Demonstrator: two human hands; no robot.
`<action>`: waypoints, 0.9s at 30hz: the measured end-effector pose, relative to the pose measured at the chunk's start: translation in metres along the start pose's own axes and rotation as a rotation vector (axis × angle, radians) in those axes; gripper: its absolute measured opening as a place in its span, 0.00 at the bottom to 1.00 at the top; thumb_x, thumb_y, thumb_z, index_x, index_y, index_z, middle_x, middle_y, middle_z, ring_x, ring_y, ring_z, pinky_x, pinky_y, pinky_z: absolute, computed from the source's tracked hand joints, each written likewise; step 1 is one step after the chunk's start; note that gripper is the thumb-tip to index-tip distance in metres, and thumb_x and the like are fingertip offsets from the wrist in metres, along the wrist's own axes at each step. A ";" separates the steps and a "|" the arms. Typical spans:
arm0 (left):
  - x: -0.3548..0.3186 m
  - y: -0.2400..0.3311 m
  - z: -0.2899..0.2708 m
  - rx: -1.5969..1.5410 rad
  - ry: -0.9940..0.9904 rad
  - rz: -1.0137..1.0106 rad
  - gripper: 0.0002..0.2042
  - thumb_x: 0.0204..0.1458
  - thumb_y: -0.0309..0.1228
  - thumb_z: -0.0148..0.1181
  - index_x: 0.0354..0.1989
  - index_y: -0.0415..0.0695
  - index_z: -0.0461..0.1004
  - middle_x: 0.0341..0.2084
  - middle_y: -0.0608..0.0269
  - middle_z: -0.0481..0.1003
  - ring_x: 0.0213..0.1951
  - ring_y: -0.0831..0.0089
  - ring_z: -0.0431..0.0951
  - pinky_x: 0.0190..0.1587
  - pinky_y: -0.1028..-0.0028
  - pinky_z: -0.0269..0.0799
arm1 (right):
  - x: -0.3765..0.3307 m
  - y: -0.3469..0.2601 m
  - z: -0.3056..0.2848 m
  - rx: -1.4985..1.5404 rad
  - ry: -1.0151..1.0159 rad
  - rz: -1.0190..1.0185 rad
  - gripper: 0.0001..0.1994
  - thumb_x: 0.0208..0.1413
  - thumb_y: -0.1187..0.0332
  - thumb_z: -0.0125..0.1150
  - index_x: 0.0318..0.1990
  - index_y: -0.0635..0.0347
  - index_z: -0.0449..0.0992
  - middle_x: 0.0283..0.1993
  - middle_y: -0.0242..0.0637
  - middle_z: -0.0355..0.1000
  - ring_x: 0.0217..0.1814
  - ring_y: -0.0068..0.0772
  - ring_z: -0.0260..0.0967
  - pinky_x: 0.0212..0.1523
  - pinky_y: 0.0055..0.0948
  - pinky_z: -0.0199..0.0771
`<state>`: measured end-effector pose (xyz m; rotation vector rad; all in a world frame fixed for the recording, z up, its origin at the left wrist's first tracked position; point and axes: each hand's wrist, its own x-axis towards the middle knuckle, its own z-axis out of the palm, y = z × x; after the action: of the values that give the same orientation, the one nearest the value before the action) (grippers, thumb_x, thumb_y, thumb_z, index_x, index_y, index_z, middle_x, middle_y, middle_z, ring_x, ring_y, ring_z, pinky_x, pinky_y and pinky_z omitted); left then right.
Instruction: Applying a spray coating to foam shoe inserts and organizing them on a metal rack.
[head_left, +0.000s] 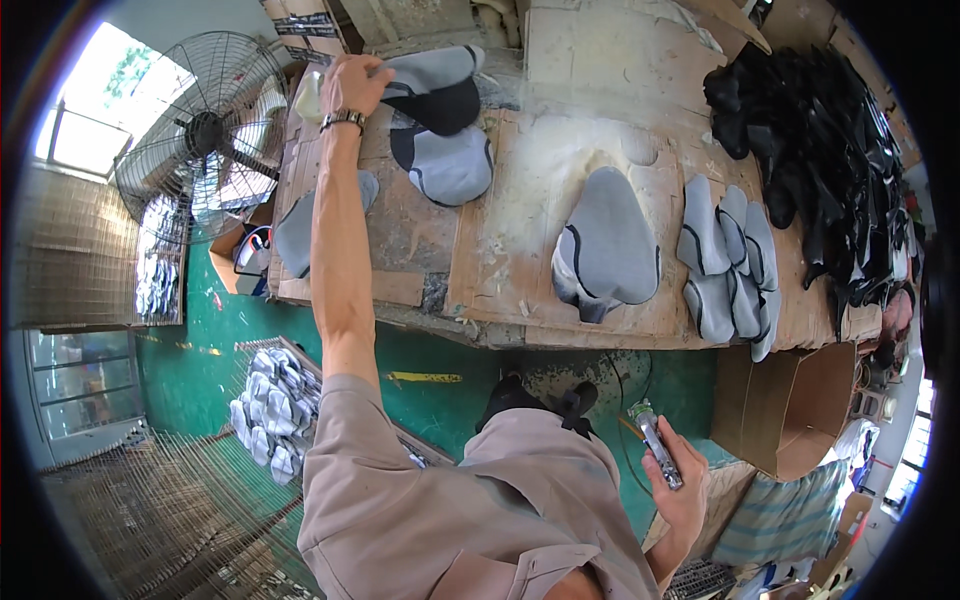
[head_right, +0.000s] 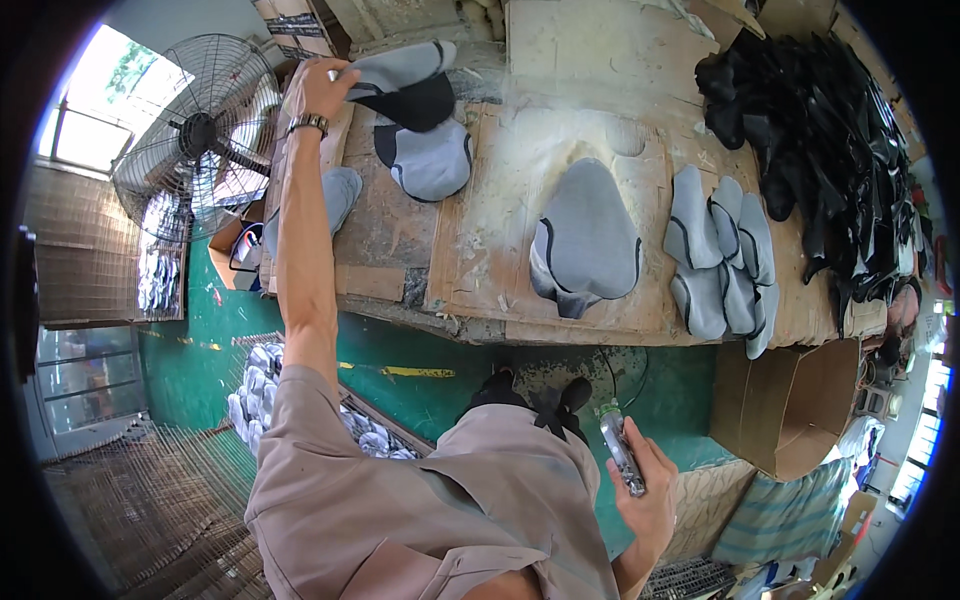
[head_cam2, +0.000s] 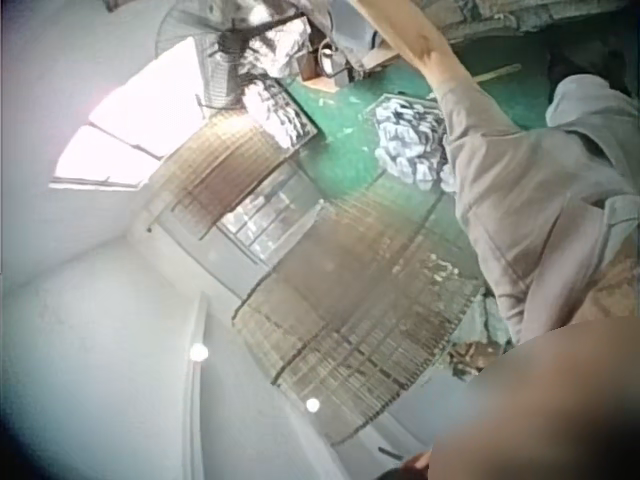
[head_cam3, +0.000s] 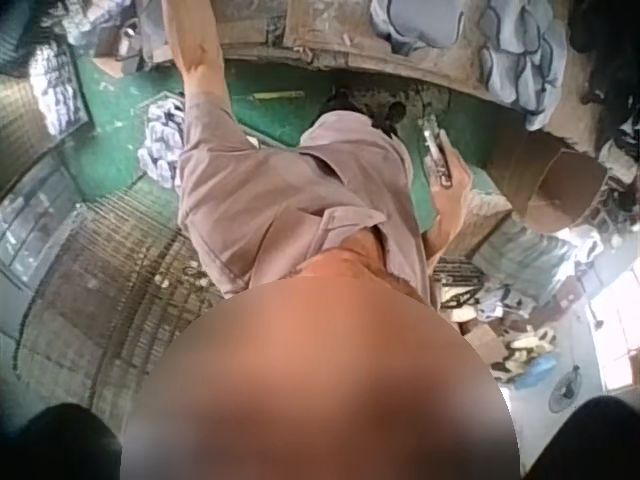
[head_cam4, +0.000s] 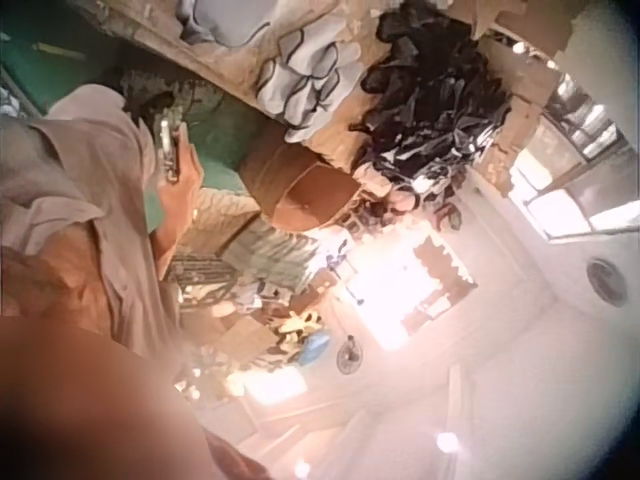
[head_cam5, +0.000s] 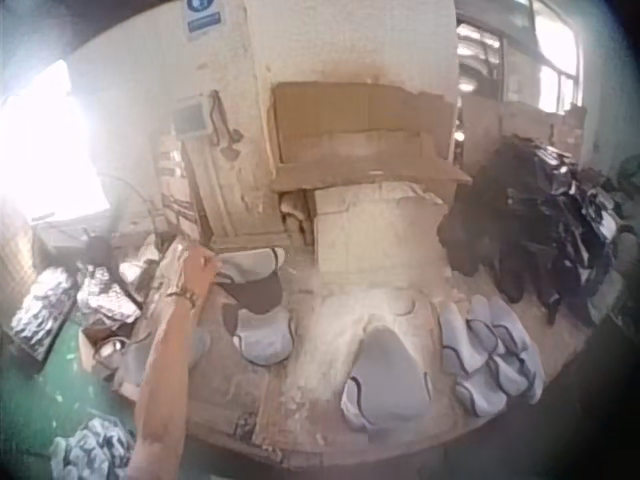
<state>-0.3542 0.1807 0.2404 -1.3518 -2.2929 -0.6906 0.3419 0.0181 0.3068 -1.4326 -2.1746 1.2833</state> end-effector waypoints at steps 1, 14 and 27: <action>-0.012 -0.007 0.002 -0.013 0.082 -0.022 0.14 0.46 0.43 0.73 0.41 0.54 0.86 0.47 0.60 0.78 0.52 0.57 0.77 0.54 0.61 0.72 | 0.003 -0.002 0.003 -0.015 -0.001 -0.012 0.30 0.48 0.83 0.67 0.63 0.68 0.73 0.43 0.52 0.77 0.40 0.50 0.77 0.43 0.35 0.77; -0.225 -0.090 0.173 0.003 -0.308 -0.682 0.23 0.51 0.34 0.67 0.58 0.59 0.77 0.53 0.61 0.77 0.58 0.57 0.74 0.56 0.58 0.71 | 0.022 -0.019 0.016 -0.071 -0.042 0.066 0.27 0.52 0.79 0.66 0.62 0.69 0.74 0.41 0.49 0.77 0.38 0.39 0.76 0.43 0.32 0.75; -0.261 -0.088 0.202 -1.837 0.929 -1.748 0.32 0.66 0.45 0.34 0.74 0.38 0.56 0.75 0.52 0.54 0.75 0.52 0.54 0.73 0.47 0.49 | 0.033 -0.015 0.005 -0.151 -0.178 -0.105 0.22 0.60 0.76 0.64 0.63 0.65 0.75 0.44 0.40 0.81 0.37 0.25 0.71 0.39 0.27 0.73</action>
<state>-0.3287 0.0824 -0.0864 1.2778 -0.8918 -3.0893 0.3128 0.0409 0.3072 -1.2796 -2.4754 1.2782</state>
